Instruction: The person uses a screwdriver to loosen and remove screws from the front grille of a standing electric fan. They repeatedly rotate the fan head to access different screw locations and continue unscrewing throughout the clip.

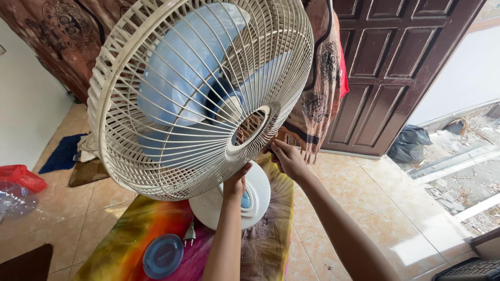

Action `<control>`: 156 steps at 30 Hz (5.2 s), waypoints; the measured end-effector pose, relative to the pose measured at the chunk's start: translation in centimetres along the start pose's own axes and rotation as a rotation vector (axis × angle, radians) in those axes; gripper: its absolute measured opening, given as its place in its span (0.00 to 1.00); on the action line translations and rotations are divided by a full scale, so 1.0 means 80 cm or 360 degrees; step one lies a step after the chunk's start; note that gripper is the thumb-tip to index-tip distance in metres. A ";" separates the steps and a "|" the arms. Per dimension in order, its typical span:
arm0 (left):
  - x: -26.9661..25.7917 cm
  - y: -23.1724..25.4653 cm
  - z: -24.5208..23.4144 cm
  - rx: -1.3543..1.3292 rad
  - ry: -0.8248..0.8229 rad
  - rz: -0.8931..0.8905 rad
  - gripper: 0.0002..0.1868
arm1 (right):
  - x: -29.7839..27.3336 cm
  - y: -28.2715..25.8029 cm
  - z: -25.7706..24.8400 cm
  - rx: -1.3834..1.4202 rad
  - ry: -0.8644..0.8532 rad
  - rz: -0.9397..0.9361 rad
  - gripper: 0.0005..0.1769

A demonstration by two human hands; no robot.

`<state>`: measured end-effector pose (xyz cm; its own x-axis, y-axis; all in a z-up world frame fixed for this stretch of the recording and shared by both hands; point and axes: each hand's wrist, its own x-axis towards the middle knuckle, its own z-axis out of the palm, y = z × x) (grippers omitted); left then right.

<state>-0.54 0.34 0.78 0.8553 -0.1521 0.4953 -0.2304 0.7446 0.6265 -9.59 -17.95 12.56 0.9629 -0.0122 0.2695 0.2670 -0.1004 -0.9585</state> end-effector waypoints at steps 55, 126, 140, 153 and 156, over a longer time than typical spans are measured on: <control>0.011 0.023 0.063 -0.0299 -0.0137 0.0022 0.59 | 0.000 -0.041 -0.015 -0.0549 0.0172 0.0018 0.15; 0.011 0.007 0.060 -0.0133 -0.0026 -0.0142 0.49 | -0.015 -0.105 -0.002 -0.1097 0.0340 0.0178 0.17; 0.015 0.015 0.058 -0.0112 -0.0149 0.0023 0.50 | -0.002 -0.065 -0.018 -0.0972 0.0239 -0.0113 0.15; 0.016 -0.003 0.064 0.0058 -0.0137 0.0064 0.38 | -0.018 0.011 0.057 -0.0219 0.0713 -0.0298 0.11; 0.017 -0.018 0.054 0.0097 -0.0027 0.0001 0.33 | -0.026 0.030 0.088 0.0413 0.0752 -0.0272 0.12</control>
<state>-1.06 -3.74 3.13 0.8474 -0.1630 0.5053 -0.2590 0.7037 0.6616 -10.68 -11.19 9.00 0.7993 -0.4672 0.3780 0.4756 0.1072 -0.8731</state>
